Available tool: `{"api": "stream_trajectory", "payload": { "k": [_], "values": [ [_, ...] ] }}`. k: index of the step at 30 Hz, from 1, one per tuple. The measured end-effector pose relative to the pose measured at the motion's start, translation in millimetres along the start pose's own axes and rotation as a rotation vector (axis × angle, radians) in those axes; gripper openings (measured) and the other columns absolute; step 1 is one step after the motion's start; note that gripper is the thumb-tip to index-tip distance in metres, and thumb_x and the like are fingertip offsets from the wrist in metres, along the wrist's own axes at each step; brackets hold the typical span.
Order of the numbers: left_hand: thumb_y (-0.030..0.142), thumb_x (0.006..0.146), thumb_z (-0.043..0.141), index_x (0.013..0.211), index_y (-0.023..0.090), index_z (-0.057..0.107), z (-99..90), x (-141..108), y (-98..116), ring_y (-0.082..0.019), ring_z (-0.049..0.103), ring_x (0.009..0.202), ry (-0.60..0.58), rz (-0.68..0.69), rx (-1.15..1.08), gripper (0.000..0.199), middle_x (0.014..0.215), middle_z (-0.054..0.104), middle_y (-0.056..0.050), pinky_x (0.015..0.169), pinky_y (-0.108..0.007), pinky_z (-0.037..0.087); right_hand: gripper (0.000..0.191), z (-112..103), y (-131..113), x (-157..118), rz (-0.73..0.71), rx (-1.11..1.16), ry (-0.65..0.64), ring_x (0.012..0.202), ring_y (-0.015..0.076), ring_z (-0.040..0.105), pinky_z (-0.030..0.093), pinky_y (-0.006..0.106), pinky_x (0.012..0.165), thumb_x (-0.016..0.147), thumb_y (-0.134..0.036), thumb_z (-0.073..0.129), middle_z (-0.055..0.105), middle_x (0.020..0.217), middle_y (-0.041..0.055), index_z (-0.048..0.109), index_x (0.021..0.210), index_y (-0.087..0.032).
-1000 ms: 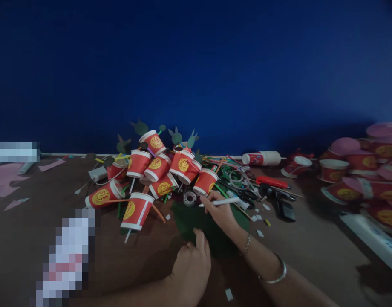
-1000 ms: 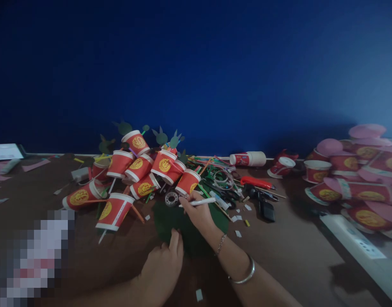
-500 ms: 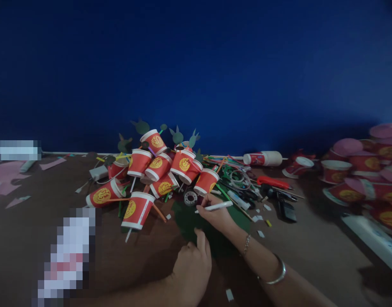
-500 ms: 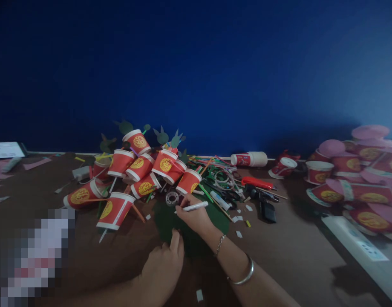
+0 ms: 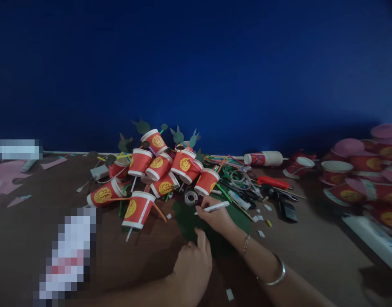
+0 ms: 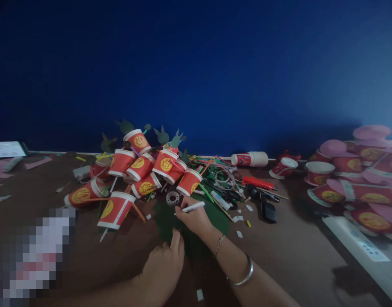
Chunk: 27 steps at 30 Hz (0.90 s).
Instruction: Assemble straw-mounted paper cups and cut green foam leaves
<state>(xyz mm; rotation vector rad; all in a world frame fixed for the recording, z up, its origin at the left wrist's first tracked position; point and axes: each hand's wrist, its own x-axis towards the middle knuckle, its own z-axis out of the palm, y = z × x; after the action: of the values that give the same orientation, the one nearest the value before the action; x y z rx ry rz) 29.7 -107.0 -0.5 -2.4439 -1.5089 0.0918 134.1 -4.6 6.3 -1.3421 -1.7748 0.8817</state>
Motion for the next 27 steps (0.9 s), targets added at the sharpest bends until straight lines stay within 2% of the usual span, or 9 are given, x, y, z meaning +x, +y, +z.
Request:
{"api": "stream_trajectory", "payload": {
  "k": [14,20,27],
  "values": [
    [0.008,0.073,0.049,0.105,0.008,0.061,1.8,-0.7,-1.0,-0.010,0.058,0.049,0.029,0.021,0.016,0.034,0.106,0.059,-0.018,0.040,-0.020,0.048,0.021,1.4,3.0,-0.4,0.016,0.011,-0.015,0.043,0.0076,0.033,0.025,0.019,0.040,0.065,-0.021,0.055,0.040,0.046,-0.0065,0.039,0.051,-0.020],
    [0.009,0.074,0.050,0.106,0.008,0.060,1.6,-0.8,-0.5,-0.010,0.058,0.049,0.024,0.013,0.013,0.034,0.105,0.059,-0.018,0.040,-0.019,0.047,0.022,1.4,3.5,1.5,0.036,0.028,-0.004,0.045,0.0088,0.037,0.029,0.019,0.043,0.069,-0.025,0.055,0.044,0.047,-0.0053,0.041,0.053,-0.020],
    [0.007,0.074,0.049,0.104,0.009,0.061,1.3,-0.3,-1.1,-0.011,0.059,0.049,0.021,0.011,0.002,0.033,0.105,0.059,-0.017,0.038,-0.020,0.048,0.021,1.9,6.3,0.7,-0.002,-0.007,0.017,0.046,0.0084,0.036,0.027,0.019,0.043,0.068,-0.024,0.055,0.042,0.048,-0.0057,0.041,0.053,-0.020]
  ]
}}
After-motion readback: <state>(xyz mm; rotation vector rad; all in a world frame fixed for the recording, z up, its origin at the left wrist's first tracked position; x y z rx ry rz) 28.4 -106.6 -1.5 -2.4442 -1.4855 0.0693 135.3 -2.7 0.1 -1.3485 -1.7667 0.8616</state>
